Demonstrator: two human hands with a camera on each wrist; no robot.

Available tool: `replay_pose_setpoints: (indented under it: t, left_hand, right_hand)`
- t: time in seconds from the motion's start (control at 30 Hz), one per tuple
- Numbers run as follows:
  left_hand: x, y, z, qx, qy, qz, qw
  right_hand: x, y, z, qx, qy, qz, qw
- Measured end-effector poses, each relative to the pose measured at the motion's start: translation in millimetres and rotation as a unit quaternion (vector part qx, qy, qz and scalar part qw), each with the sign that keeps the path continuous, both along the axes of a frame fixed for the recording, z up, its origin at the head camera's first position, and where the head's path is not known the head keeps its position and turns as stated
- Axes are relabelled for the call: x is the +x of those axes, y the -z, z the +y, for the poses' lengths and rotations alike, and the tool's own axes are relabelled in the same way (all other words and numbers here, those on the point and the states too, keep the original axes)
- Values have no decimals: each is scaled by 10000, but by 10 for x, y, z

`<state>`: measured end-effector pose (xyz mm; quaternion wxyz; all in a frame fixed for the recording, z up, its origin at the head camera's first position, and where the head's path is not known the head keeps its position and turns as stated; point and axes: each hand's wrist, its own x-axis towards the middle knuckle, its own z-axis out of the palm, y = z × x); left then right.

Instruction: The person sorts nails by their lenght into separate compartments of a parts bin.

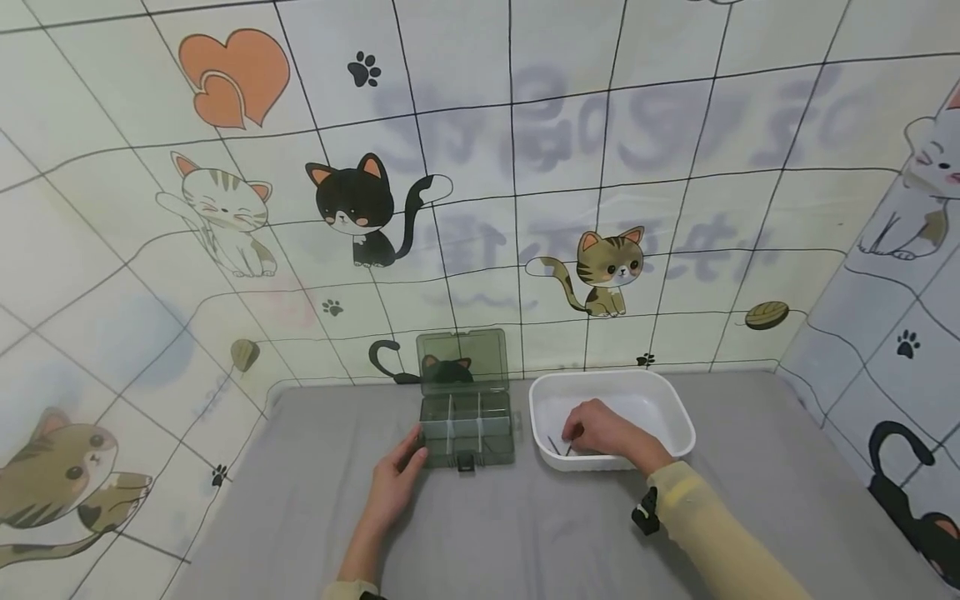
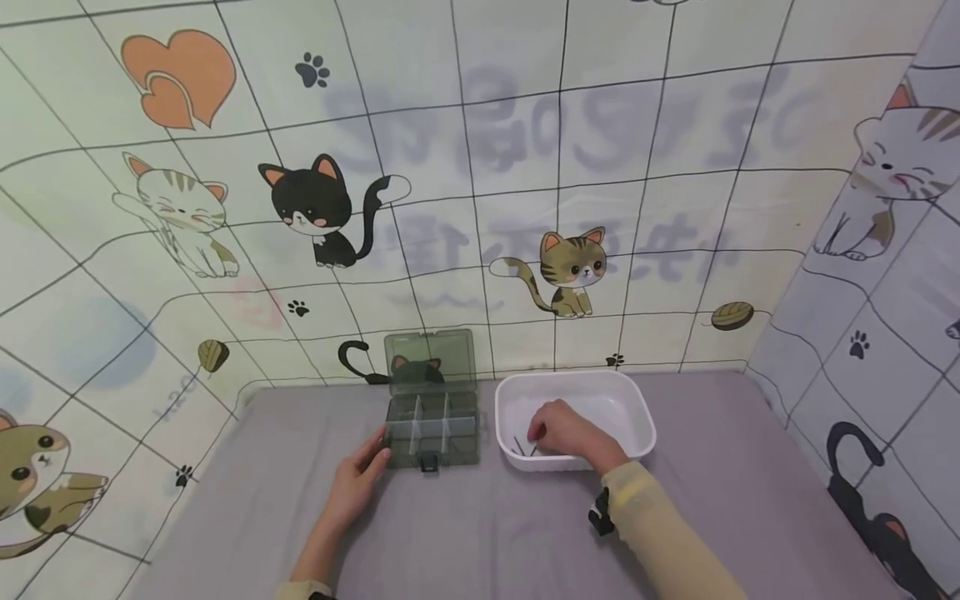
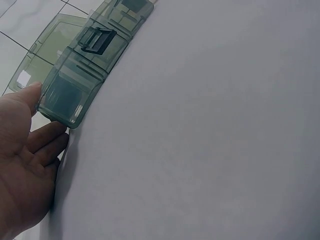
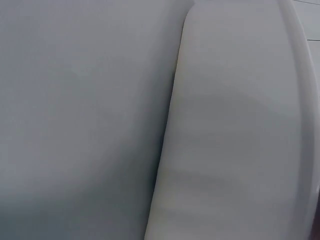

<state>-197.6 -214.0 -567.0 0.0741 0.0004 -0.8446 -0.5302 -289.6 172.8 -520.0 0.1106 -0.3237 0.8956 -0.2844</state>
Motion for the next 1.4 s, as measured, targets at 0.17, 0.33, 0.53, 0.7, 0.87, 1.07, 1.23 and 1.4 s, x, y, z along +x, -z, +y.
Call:
replay_pose_setpoints:
  t: [0.17, 0.33, 0.53, 0.7, 0.87, 1.07, 1.23, 1.4]
  left_hand:
    - [9, -4, -3, -23, -34, 24, 10000]
    - [12, -2, 2, -3, -21, -9, 10000]
    - [13, -3, -1, 1, 7, 17, 10000]
    - [15, 1, -6, -25, 29, 23, 10000]
    - [15, -3, -8, -4, 32, 3, 10000]
    - [9, -5, -9, 7, 16, -17, 10000]
    - [11, -13, 12, -15, -49, -37, 10000]
    - [11, -15, 37, 31, -87, -31, 10000]
  right_hand:
    - [18, -37, 16, 32, -118, 180, 9998]
    - [-9, 14, 75, -57, -34, 374, 9993]
    - [-46, 77, 111, -30, 233, 342, 9991]
    - [-59, 75, 112, 87, 542, 242, 9982]
    - [-76, 82, 94, 239, 591, 185, 9978]
    - [-86, 64, 74, 346, 484, 199, 9980]
    - [-90, 53, 58, 423, 477, 195, 9978]
    - [-93, 65, 51, 472, 527, 197, 9973]
